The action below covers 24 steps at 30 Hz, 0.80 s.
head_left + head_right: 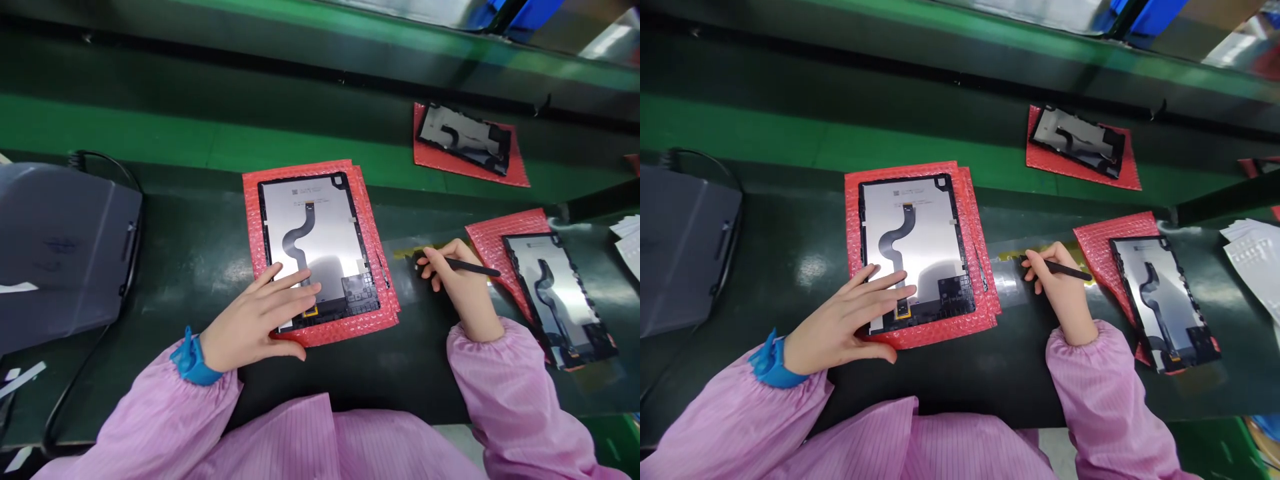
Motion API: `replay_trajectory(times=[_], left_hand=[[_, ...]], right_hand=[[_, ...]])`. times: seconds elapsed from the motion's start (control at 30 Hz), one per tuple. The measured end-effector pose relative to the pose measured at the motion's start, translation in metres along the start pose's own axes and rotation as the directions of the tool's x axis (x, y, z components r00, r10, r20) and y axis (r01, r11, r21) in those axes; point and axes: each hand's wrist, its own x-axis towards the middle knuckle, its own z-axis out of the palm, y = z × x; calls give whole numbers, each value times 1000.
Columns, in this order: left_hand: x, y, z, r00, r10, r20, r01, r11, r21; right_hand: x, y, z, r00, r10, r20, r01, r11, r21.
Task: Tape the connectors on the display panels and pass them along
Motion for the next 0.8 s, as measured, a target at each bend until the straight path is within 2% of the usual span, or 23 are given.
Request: replay_trajectory(times=[0.17,0.3,0.37,0.47,0.6,0.67,0.8], left_hand=[[0,0,3,999,-42,11,42,997,-60],[0,2,3,997,-68,-21,65,988,-139],[-2,3,1,995,-83,-50,73,979,-191],[-6,6,0,995,-82,-64,66,973,-223],[-11,9,1,998,-37,-52,25,977,-210],[-12,9,2,997,-32,-66,18,980,-199],[-11,9,4,995,-20,-97,1,981,-192]], right_hand=[[1,1,2,997,-2,-75,4,1000,26],[-11,-2,6,995,-14,-102,33,982,186],[-27,-12,17,996,-9,-91,36,954,299],[-65,-34,45,998,-55,-36,65,894,444],[-106,-57,79,980,-159,120,82,871,484],[-114,-62,89,977,-153,151,64,878,475],[-112,-68,101,985,-112,129,44,896,441]])
